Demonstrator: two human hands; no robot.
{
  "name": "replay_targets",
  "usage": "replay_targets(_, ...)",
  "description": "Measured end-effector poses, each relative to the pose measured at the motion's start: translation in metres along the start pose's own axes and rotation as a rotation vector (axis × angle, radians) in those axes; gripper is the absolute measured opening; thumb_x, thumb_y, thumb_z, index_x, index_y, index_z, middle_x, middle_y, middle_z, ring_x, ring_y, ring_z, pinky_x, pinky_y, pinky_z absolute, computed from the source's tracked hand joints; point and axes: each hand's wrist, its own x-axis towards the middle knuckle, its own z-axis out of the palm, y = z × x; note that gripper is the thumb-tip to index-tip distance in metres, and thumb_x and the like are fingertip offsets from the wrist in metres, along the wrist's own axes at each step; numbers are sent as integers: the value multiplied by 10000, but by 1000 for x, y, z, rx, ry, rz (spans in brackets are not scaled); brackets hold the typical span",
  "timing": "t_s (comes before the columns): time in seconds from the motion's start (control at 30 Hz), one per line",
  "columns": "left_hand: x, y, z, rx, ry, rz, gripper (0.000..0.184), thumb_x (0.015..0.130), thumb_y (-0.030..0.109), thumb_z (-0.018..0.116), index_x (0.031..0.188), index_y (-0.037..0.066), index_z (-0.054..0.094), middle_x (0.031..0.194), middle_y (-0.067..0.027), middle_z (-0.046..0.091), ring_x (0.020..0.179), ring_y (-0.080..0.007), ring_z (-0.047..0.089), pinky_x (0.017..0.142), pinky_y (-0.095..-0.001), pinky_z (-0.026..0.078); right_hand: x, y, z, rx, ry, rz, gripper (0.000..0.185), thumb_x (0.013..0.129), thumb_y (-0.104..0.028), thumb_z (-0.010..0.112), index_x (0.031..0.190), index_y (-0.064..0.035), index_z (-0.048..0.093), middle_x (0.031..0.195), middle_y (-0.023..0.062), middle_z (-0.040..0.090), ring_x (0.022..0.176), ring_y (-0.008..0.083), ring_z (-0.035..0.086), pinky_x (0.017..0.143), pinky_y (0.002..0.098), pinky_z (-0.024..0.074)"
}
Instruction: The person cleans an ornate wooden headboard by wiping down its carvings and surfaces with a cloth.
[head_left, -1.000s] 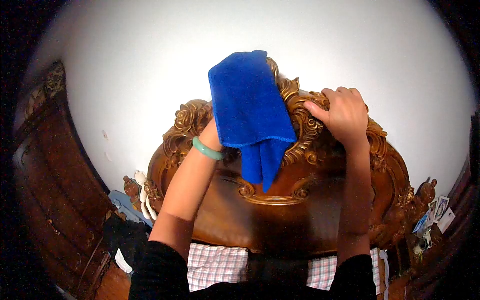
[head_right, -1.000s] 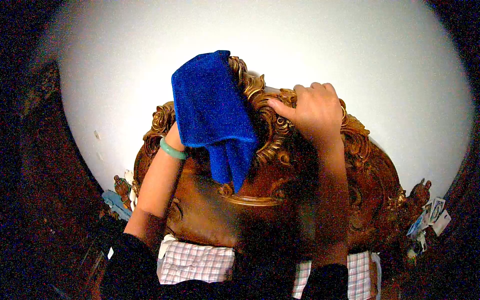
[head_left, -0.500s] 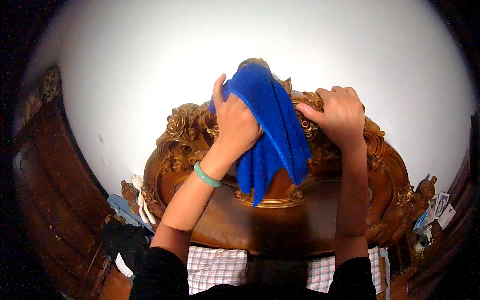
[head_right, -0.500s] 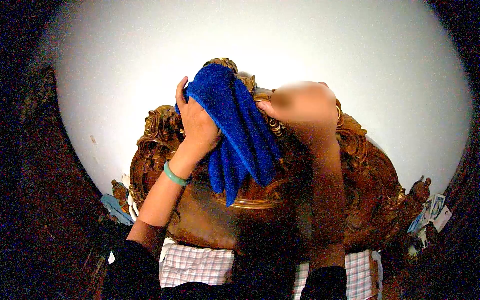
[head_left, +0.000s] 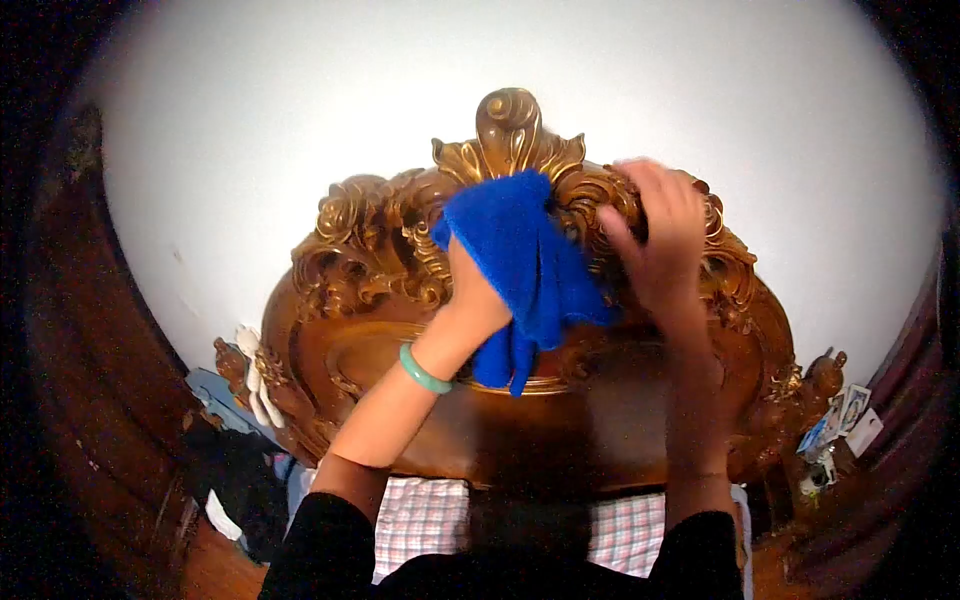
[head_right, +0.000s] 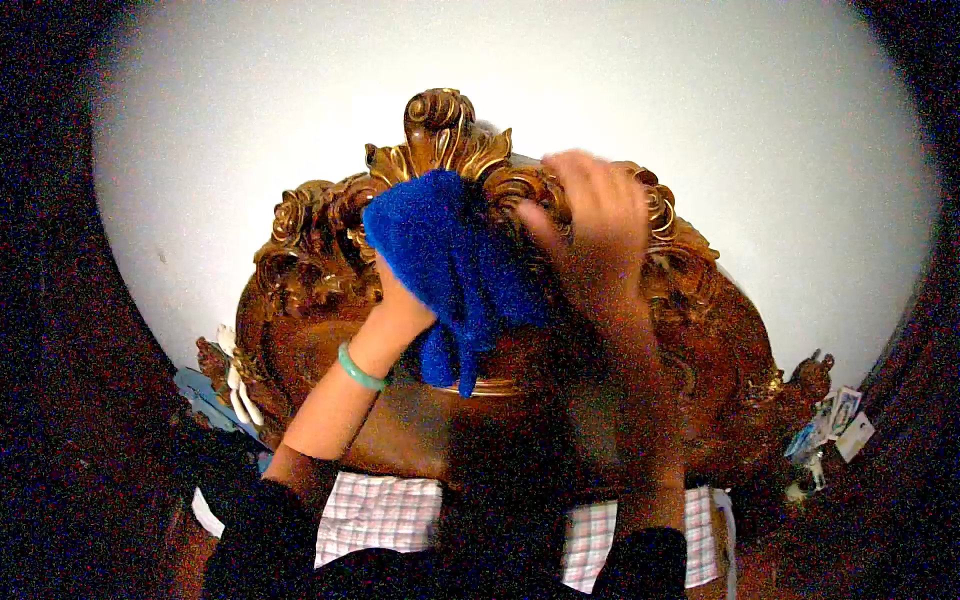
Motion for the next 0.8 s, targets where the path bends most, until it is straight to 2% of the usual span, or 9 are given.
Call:
replay_targets(0.1, -28, 31, 1, -146, -88, -270, 276, 738, 154, 606, 982, 24, 598, 897, -153, 598, 756, -346, 590, 592, -424, 464, -41, -49, -36, 431, -167, 81, 684, 671, -436, 719, 1173, -47, 465, 1172, 175, 477, 1136, 316, 443, 987, 449, 308)
replay_targets(0.17, -32, 54, -7, -40, -32, -193, 212, 712, 124, 598, 902, 29, 597, 845, -137, 593, 738, -318, 588, 570, -403, 478, -61, -90, -54, 595, -208, 184, 622, 733, -328, 706, 1215, -50, 430, 1210, 166, 451, 1170, 321, 417, 1037, 433, 269)
replay_targets(0.27, -40, 59, -7, 301, -476, 63, 105, 635, 117, 594, 718, 53, 603, 795, -124, 598, 688, -263, 583, 571, -338, 495, -96, -124, -58, 674, -284, 564, 590, 767, -188, 663, 1259, -39, 376, 1265, 183, 398, 1202, 314, 379, 1032, 410, 280)
replay_targets(0.33, -25, 60, -20, 241, -610, 165, 88, 636, 113, 594, 699, 52, 605, 763, -120, 601, 699, -272, 587, 575, -351, 495, -117, -128, -52, 737, -144, 837, 589, 756, -89, 633, 1276, -38, 361, 1265, 173, 404, 1210, 296, 374, 1036, 388, 283)
replay_targets(0.5, -9, 52, -47, 132, -781, 264, 95, 638, 104, 590, 716, 59, 621, 668, -116, 592, 715, -300, 598, 589, -397, 490, -142, -87, -78, 502, -486, 819, 525, 778, -73, 572, 1267, -20, 388, 1191, 163, 487, 1112, 266, 484, 986, 359, 352)
replay_targets(0.57, -9, 48, -55, 30, -711, 74, 133, 641, 91, 575, 758, 63, 633, 712, -147, 602, 737, -321, 606, 621, -427, 486, -142, -72, -88, 474, -665, 812, 500, 789, -78, 544, 1264, -14, 398, 1160, 159, 518, 1067, 262, 524, 968, 352, 375)
replay_targets(0.67, -24, 38, -38, -272, -582, -142, 158, 665, 92, 575, 804, 27, 615, 788, -182, 612, 766, -360, 598, 642, -444, 474, -108, -73, -95, 1158, -352, 1253, 474, 837, -146, 519, 1269, 8, 402, 1134, 145, 548, 1006, 249, 560, 932, 342, 407)
replay_targets(0.73, -29, 42, -24, -441, -544, -263, 169, 674, 91, 582, 821, 10, 601, 810, -192, 613, 781, -372, 594, 648, -448, 467, -79, -89, -89, 1222, 58, 1247, 499, 861, -191, 519, 1289, 24, 377, 1165, 145, 533, 1027, 240, 547, 931, 337, 407)
replay_targets(0.8, -33, 56, -8, -718, -277, -245, 197, 698, 96, 604, 870, 4, 582, 818, -196, 609, 794, -376, 587, 671, -430, 465, -68, -83, -72, 1144, 104, 1193, 527, 856, -193, 551, 1304, 14, 365, 1168, 123, 529, 1019, 220, 542, 917, 336, 414)
